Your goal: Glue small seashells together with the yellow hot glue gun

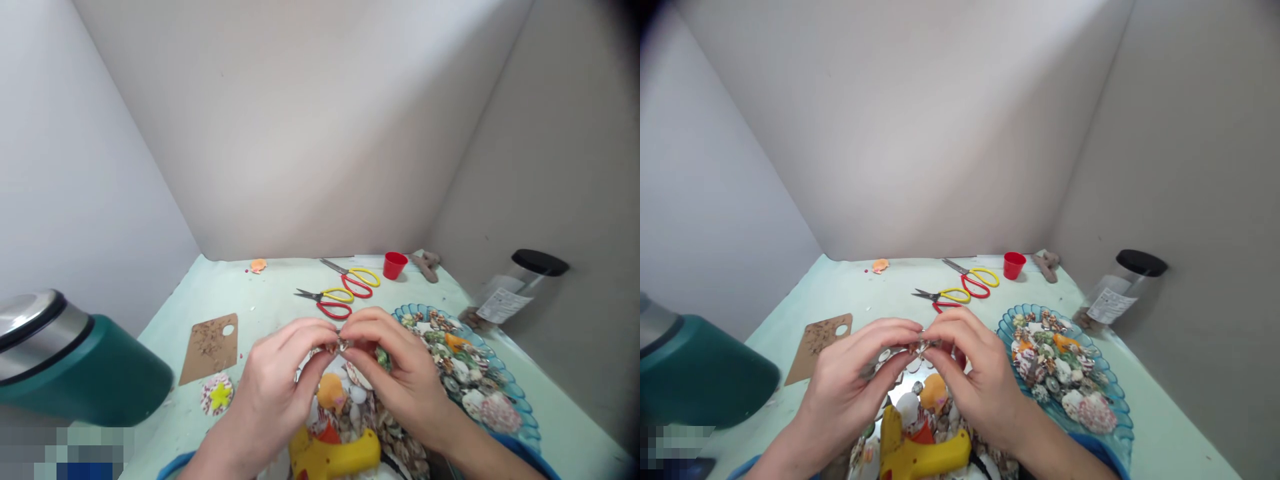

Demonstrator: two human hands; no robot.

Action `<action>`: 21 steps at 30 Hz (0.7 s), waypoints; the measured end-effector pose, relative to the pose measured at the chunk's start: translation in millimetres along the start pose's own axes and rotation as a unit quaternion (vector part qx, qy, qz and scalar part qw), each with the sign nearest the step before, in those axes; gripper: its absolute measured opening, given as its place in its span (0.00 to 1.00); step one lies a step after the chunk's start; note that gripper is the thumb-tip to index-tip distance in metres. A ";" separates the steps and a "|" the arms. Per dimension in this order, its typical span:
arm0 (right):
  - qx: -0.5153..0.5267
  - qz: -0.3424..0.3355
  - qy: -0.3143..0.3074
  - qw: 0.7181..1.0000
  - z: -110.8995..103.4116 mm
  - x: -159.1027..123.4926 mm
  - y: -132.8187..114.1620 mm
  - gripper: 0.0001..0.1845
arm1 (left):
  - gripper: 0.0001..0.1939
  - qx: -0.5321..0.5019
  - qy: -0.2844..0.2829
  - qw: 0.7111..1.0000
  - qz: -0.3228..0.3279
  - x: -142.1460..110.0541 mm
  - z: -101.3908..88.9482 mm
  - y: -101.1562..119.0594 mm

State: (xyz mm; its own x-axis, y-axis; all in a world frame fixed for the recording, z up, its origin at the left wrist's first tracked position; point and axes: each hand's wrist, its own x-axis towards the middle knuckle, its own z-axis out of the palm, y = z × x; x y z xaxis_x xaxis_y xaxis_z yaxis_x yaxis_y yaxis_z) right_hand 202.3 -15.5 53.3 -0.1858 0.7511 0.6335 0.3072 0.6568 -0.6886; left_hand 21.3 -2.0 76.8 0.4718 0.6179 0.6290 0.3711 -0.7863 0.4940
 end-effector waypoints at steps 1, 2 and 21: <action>0.000 0.002 0.001 1.000 -0.1 0.0 -0.1 0.10 | 0.12 -0.002 0.000 1.000 0.000 0.3 -0.2 -0.2; -0.002 0.003 0.002 1.000 -0.3 0.1 -0.3 0.11 | 0.12 -0.003 -0.001 1.000 -0.002 0.4 -0.4 -0.1; -0.021 -0.043 0.011 0.999 -0.6 -1.0 0.1 0.13 | 0.13 0.038 0.008 0.999 0.005 -1.6 0.7 1.0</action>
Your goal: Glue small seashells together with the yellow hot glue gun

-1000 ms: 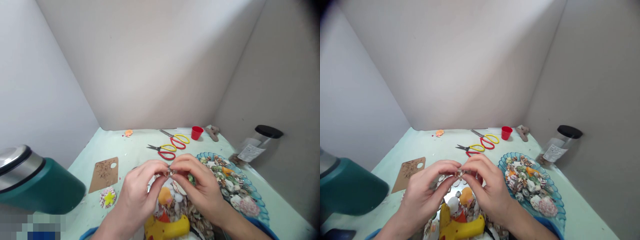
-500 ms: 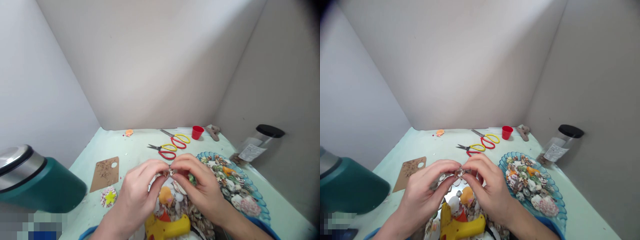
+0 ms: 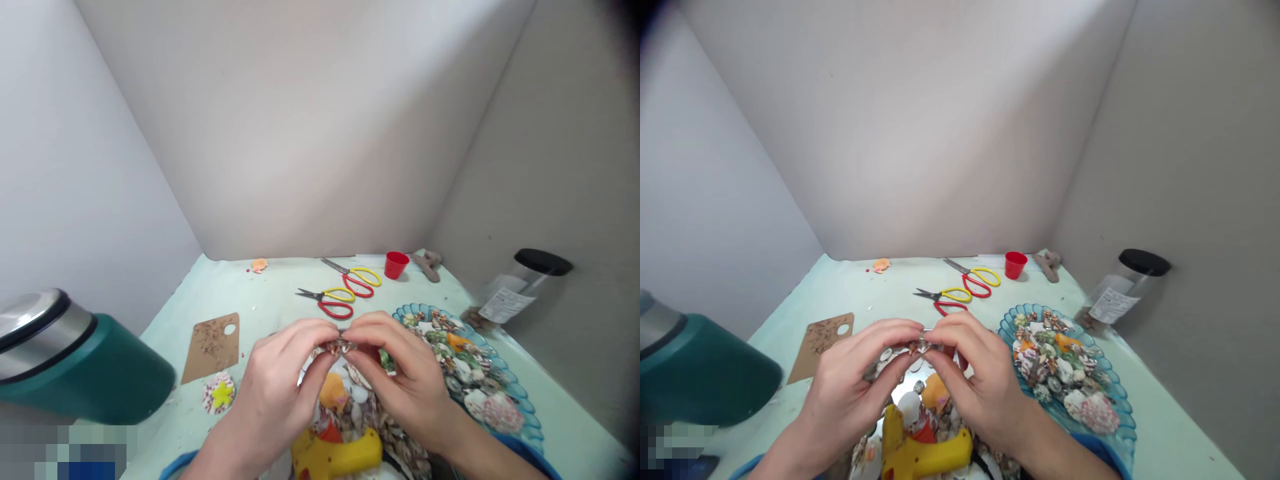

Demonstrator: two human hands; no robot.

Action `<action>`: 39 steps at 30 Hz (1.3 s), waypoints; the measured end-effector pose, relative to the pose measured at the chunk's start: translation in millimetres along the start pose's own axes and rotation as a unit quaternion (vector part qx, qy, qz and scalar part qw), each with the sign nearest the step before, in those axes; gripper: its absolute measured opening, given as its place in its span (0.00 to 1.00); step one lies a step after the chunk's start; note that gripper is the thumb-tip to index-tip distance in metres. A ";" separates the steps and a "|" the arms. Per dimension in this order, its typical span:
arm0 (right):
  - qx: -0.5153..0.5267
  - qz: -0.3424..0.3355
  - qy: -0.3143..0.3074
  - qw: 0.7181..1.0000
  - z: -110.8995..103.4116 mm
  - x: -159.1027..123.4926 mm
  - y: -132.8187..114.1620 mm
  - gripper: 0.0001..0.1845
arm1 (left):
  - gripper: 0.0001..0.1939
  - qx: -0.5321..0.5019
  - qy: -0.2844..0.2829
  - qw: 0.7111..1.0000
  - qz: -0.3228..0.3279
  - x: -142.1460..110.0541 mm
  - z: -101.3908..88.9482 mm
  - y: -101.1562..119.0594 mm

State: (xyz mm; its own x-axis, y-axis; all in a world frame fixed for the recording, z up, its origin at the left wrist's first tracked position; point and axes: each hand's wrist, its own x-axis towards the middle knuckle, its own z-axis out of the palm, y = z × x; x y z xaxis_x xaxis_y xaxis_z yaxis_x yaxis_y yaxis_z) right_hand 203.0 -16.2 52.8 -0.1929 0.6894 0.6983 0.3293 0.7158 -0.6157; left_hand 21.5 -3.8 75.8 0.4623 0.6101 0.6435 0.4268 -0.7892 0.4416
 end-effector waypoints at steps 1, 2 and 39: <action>0.000 -0.002 0.000 1.000 -0.1 0.0 0.0 0.13 | 0.13 0.005 0.003 1.000 0.007 0.0 0.0 -0.3; 0.001 -0.003 0.000 1.000 -0.3 0.1 -0.1 0.13 | 0.13 0.008 0.006 1.000 0.014 0.1 0.0 -0.5; 0.065 0.063 -0.013 0.996 -2.2 2.3 -6.2 0.05 | 0.12 -0.243 0.004 0.949 -0.200 1.0 2.1 3.3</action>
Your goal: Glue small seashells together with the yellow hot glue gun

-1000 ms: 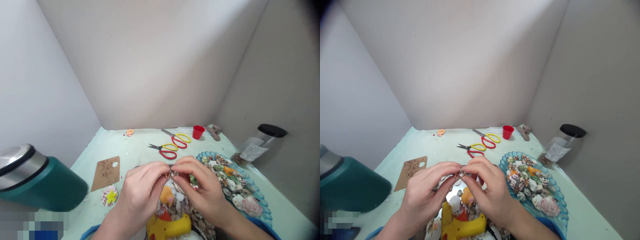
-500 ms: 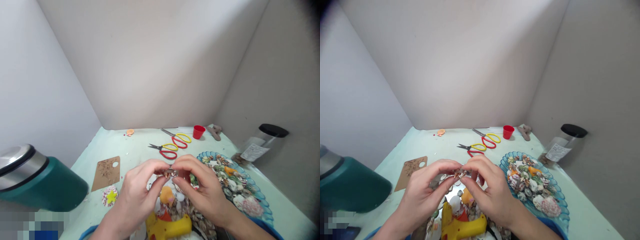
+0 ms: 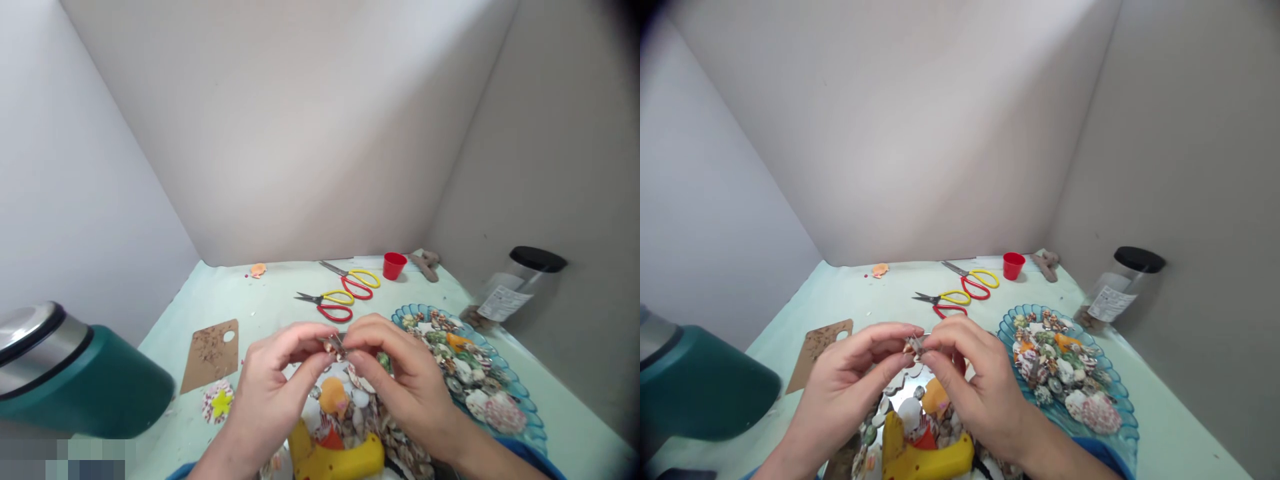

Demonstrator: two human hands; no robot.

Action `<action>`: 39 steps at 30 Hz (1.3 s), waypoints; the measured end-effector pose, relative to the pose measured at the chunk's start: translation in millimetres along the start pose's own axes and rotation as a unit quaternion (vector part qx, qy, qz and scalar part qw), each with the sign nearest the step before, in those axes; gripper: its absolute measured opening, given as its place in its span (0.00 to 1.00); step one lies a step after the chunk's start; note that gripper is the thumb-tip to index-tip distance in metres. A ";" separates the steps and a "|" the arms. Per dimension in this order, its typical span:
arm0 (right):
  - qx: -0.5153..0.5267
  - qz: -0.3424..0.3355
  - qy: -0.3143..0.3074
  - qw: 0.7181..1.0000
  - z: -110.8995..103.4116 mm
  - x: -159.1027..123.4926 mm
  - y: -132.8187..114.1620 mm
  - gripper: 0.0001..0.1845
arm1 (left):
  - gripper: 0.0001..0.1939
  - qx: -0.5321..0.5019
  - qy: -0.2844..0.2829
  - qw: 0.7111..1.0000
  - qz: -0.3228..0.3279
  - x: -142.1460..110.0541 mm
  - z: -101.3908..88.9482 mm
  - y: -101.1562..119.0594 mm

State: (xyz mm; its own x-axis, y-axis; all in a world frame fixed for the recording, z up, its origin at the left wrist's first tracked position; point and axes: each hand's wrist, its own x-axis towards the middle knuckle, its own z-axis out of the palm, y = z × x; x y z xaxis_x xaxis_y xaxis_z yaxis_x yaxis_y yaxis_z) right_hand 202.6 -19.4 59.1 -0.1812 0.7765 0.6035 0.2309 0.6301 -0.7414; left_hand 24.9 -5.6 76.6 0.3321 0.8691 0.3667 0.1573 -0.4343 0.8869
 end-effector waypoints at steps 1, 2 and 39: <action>0.010 0.010 0.001 1.000 0.5 0.2 -0.8 0.06 | 0.12 -0.009 0.003 1.000 -0.001 0.3 0.7 -0.3; 0.022 0.024 0.001 0.999 1.0 0.4 -1.5 0.06 | 0.12 -0.019 0.004 1.000 -0.003 0.6 1.5 -0.8; 0.300 0.326 -0.033 0.896 3.2 5.9 1.1 0.12 | 0.15 0.169 0.060 0.978 0.102 -5.9 20.2 -2.2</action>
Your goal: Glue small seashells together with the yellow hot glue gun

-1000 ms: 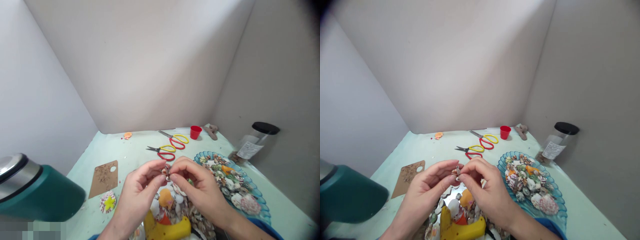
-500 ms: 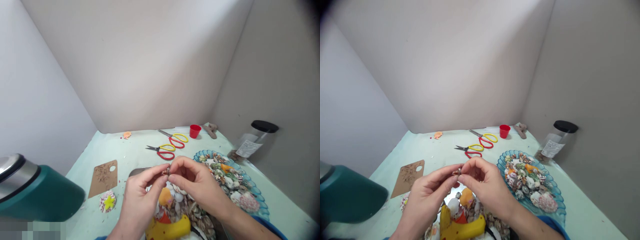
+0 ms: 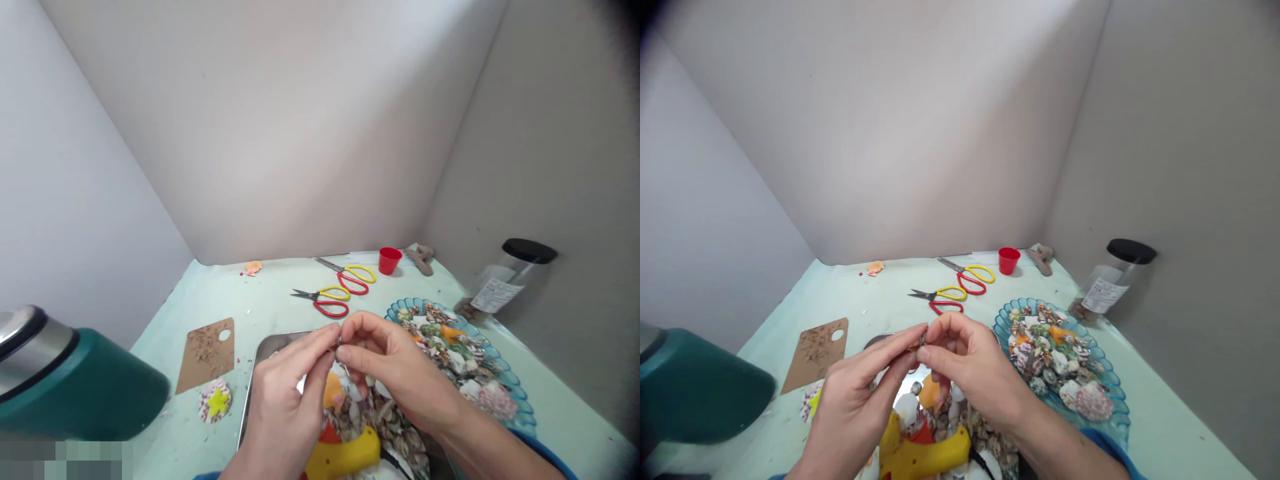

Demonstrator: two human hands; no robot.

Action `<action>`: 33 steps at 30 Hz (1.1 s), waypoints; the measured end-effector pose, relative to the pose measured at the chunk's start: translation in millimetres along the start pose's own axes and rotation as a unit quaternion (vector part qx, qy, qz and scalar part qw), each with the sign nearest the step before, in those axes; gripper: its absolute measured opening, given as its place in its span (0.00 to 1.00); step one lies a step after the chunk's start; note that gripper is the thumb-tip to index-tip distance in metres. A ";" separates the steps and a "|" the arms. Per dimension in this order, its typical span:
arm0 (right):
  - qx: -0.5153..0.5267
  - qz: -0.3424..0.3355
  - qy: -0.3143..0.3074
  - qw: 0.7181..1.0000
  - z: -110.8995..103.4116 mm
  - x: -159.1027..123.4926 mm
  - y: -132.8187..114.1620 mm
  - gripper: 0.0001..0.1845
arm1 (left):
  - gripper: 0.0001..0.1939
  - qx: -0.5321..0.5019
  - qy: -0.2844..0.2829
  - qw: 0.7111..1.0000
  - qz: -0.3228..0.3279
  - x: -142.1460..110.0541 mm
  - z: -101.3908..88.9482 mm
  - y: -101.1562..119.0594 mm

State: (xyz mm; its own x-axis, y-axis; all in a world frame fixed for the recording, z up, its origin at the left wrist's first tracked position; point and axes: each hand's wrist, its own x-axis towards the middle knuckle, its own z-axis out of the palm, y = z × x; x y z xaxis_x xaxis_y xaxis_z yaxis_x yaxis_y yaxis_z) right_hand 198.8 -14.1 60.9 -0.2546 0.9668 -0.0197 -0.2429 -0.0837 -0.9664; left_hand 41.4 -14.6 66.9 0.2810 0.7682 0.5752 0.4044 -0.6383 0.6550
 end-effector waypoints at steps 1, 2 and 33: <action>0.003 0.002 0.002 1.000 0.5 -0.1 0.2 0.12 | 0.15 0.002 0.002 1.000 0.002 -0.1 0.4 -0.8; 0.006 0.004 0.003 1.000 0.7 -0.1 0.6 0.12 | 0.15 0.004 0.004 1.000 0.005 -0.2 0.7 -1.5; -0.257 -0.173 0.069 0.948 6.3 -6.4 3.0 0.08 | 0.05 -0.260 0.006 0.923 -0.283 9.5 -4.5 4.2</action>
State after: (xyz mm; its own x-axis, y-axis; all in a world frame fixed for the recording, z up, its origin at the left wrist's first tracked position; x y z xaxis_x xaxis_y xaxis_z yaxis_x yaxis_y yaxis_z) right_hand 193.8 -22.0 59.7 -0.1095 0.9403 0.3222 0.2079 0.3386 -0.9177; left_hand 41.9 -10.2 77.3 0.1415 0.9874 0.0713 0.0105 -0.0735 0.9972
